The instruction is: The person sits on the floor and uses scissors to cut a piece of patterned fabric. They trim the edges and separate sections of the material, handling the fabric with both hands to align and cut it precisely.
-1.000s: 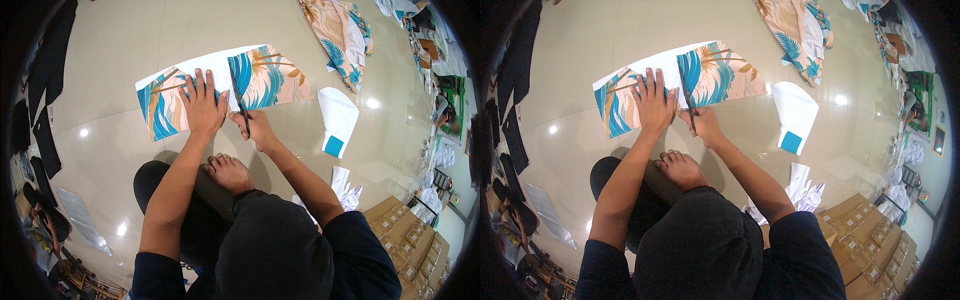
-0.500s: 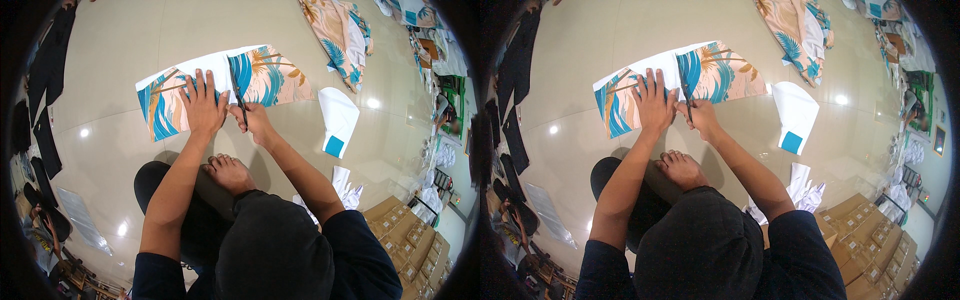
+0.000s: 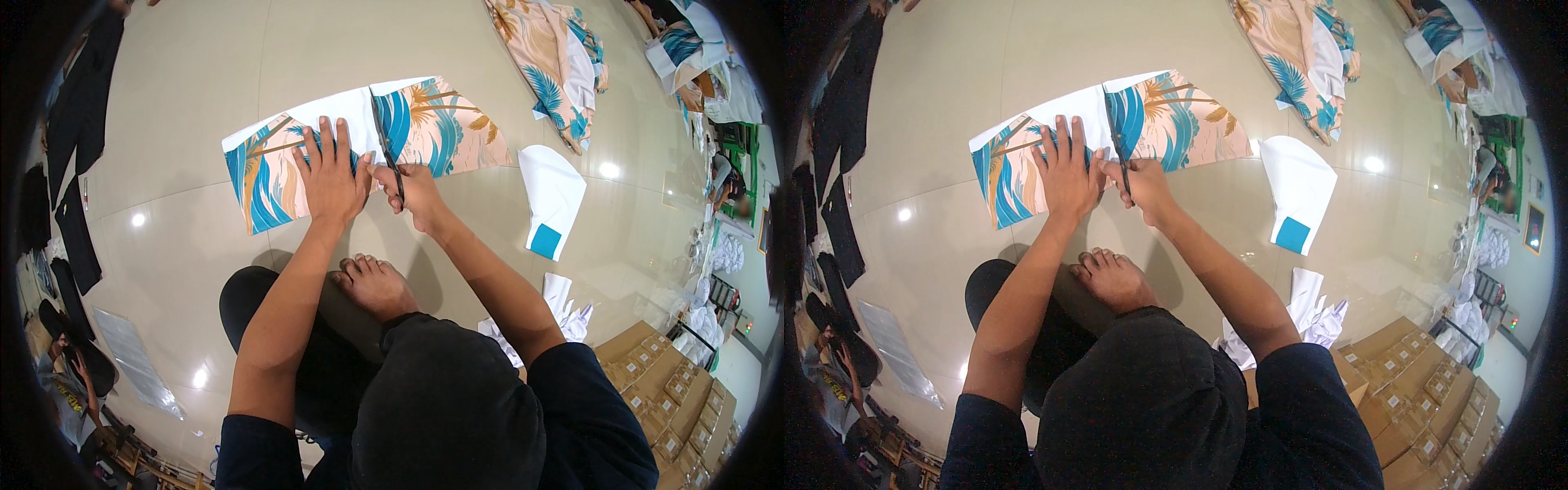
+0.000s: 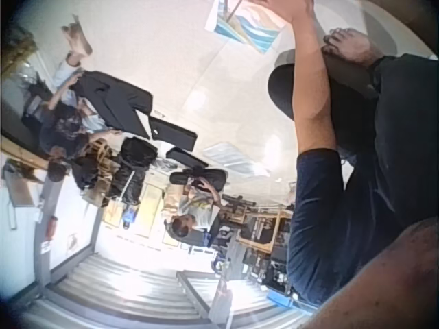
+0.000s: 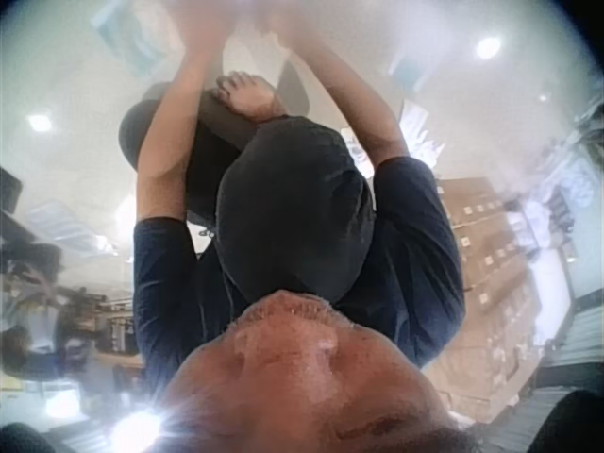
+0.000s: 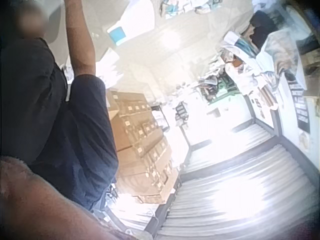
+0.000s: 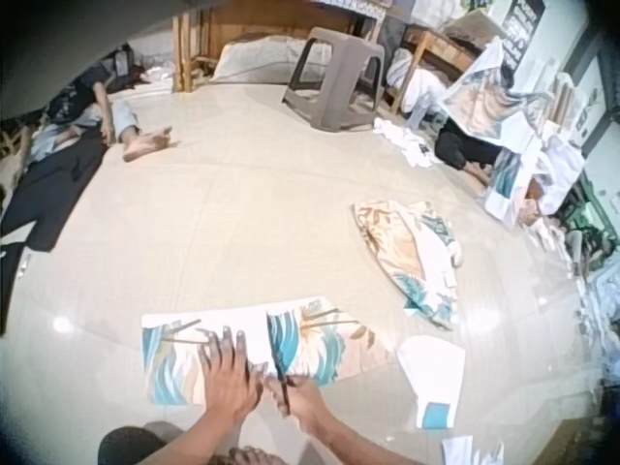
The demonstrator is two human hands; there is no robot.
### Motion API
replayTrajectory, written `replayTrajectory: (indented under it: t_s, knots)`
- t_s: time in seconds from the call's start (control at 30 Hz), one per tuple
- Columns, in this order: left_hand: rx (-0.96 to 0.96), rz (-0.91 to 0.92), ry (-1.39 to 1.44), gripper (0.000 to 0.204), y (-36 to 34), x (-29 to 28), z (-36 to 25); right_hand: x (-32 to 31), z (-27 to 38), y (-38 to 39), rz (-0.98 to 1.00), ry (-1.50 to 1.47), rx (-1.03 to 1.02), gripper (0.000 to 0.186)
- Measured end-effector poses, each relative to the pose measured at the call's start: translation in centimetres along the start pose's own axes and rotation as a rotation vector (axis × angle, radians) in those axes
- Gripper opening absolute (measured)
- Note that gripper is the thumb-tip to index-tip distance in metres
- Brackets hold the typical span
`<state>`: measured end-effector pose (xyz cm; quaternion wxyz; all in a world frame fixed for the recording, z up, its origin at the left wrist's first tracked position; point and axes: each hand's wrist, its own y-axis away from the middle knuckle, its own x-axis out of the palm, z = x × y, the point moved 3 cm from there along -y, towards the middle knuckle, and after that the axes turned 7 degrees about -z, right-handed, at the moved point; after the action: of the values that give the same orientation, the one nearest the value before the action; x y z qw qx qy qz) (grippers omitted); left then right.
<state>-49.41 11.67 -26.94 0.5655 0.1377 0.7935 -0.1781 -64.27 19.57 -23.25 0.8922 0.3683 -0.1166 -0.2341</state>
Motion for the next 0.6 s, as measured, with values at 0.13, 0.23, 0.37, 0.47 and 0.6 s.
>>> replayTrajectory:
  t_s: [0.13, 0.23, 0.37, 0.47, 0.6]
  knots:
    - [-0.013, 0.011, 0.002, 0.079, 0.1, -0.2, -0.1, 0.4, 0.9, -0.6, 0.002, 0.018, -0.007, 0.042]
    - [-0.003, 0.009, 0.003, 0.080, -0.1, -0.3, -0.2, 0.3, 0.9, -1.1, 0.000, 0.037, -0.004, 0.041]
    - [0.000, -0.002, -0.007, 0.080, 0.1, -0.2, -0.1, 0.4, 0.8, -1.3, -0.012, 0.053, 0.011, 0.039]
    - [0.004, -0.017, -0.001, 0.080, 0.1, 0.0, -0.1, 0.4, 0.8, -1.5, 0.000, 0.053, -0.012, 0.038]
    - [0.013, -0.026, -0.007, 0.083, 0.0, 0.0, 0.0, 0.4, 1.1, -1.5, 0.011, 0.052, -0.018, 0.035]
